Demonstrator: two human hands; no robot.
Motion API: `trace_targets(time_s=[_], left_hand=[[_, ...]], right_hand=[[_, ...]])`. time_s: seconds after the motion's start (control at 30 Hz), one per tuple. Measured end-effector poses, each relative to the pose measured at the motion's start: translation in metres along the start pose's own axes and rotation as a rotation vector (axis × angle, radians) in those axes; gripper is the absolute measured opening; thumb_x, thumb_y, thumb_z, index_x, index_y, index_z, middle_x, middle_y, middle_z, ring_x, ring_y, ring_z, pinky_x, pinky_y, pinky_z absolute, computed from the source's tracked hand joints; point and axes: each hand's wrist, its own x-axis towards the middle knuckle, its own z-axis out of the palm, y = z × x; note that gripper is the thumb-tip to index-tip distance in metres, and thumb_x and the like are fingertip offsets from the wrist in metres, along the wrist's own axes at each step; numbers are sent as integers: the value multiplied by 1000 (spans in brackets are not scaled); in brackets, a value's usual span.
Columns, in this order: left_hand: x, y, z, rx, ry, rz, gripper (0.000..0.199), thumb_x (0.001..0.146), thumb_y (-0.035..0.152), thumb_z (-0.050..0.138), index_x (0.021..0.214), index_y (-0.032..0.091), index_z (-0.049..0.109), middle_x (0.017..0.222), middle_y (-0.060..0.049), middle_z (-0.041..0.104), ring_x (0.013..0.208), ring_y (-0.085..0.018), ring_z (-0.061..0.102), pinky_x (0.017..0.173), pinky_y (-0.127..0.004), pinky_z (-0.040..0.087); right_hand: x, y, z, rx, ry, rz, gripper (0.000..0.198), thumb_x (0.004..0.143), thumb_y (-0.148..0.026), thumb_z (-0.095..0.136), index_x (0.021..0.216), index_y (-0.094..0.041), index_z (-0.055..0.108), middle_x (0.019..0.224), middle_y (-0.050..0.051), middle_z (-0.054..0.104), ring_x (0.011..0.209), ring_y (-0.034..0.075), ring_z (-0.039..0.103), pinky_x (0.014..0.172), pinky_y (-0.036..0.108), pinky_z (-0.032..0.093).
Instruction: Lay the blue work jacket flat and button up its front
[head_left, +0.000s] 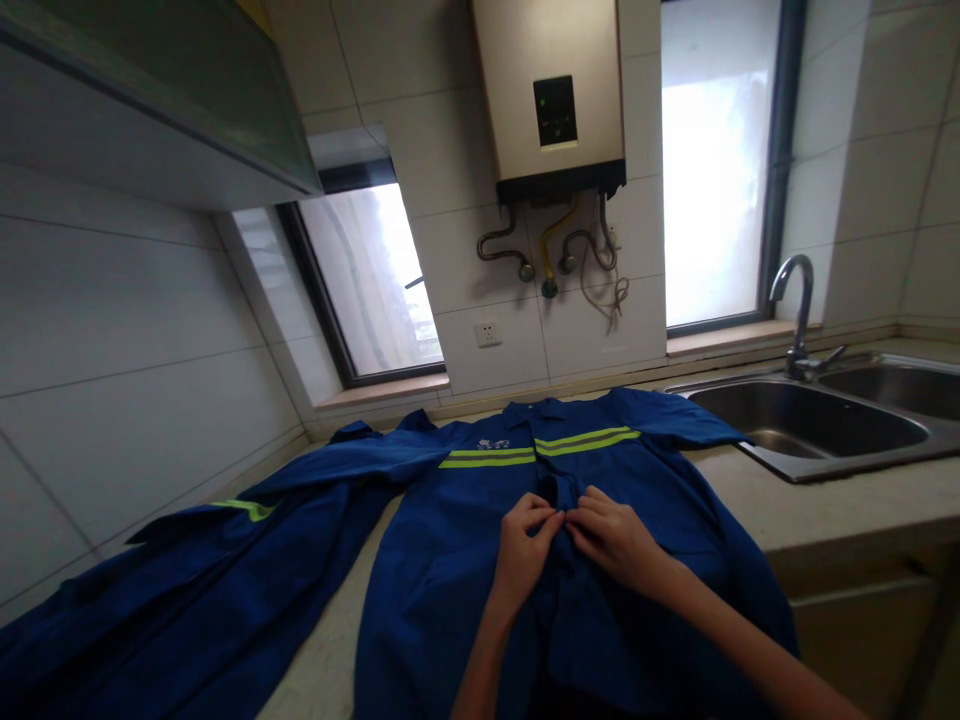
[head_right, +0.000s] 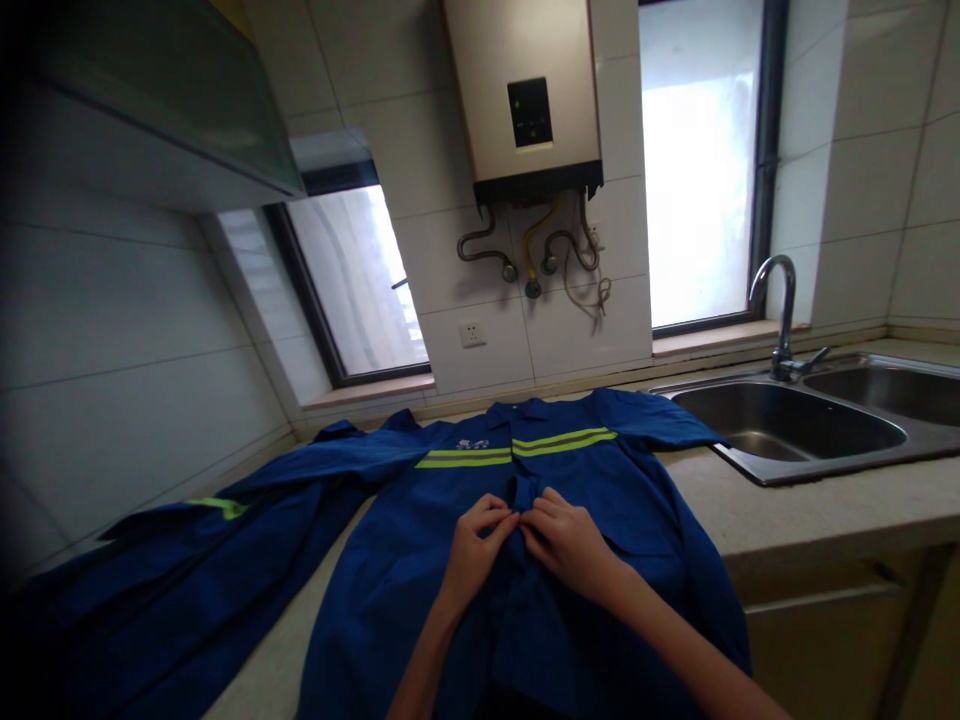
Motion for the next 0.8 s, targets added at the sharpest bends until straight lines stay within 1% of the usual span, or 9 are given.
trace_targets(time_s=[0.1, 0.2, 0.33, 0.47, 0.57, 0.63, 0.7, 0.73, 0.8], left_hand=[[3, 5, 4, 29, 18, -4, 25, 84, 29, 53, 72, 14, 69, 77, -4, 57, 74, -15, 55, 69, -24, 40], [5, 12, 10, 69, 55, -8, 25, 85, 28, 52, 73, 14, 69, 75, -3, 57, 72, -14, 54, 66, -24, 40], [6, 21, 15, 107, 66, -17, 24, 85, 26, 51, 75, 16, 70, 73, -3, 58, 69, -13, 55, 64, -24, 39], [9, 24, 13, 30, 40, -66, 26, 84, 30, 51, 77, 15, 70, 72, -4, 63, 68, -15, 57, 63, -24, 41], [16, 25, 12, -65, 40, -174, 33, 82, 39, 53, 72, 12, 68, 60, -3, 61, 57, -14, 54, 54, -22, 41], [19, 26, 14, -149, -3, -252, 38, 81, 44, 53, 70, 11, 66, 51, -1, 55, 46, -12, 49, 44, -21, 37], [21, 27, 15, -267, -70, -302, 42, 80, 48, 52, 73, 9, 65, 50, 0, 53, 42, -11, 48, 40, -20, 37], [20, 29, 15, -320, -103, -310, 43, 81, 50, 51, 78, 8, 65, 53, -1, 55, 44, -12, 50, 40, -20, 39], [15, 36, 11, -367, -158, -293, 45, 82, 49, 50, 91, 8, 65, 65, -5, 60, 55, -15, 57, 46, -22, 44]], right_hand=[[5, 3, -7, 29, -65, 28, 17, 89, -21, 44, 80, -18, 59, 74, 4, 59, 78, 16, 51, 65, 26, 41], [7, 0, -8, -5, -20, 164, 15, 88, -23, 47, 77, -19, 57, 74, 3, 59, 74, 15, 53, 64, 25, 40], [4, -19, -14, -100, 8, 321, 9, 86, -23, 47, 88, -19, 55, 81, 3, 59, 68, 15, 56, 60, 25, 38], [-8, -36, -24, -111, -18, 338, 22, 82, -38, 53, 96, -21, 55, 92, 6, 60, 78, 20, 60, 62, 26, 38], [-18, -39, -27, -65, -131, 293, 35, 74, -44, 63, 100, -23, 55, 84, 5, 64, 75, 23, 62, 59, 27, 37], [-23, -35, -30, 21, -197, 278, 32, 74, -37, 65, 101, -24, 55, 74, 2, 65, 67, 21, 62, 56, 25, 35], [-24, -28, -37, 188, -197, 287, 15, 80, -29, 60, 91, -22, 56, 68, -1, 63, 62, 17, 59, 54, 24, 35], [-24, -23, -42, 300, -177, 303, 8, 82, -29, 57, 85, -22, 56, 66, -2, 61, 60, 15, 58, 54, 23, 36], [-23, -13, -52, 528, -119, 366, 14, 84, -33, 55, 79, -20, 55, 63, -3, 57, 57, 12, 55, 53, 22, 39]])
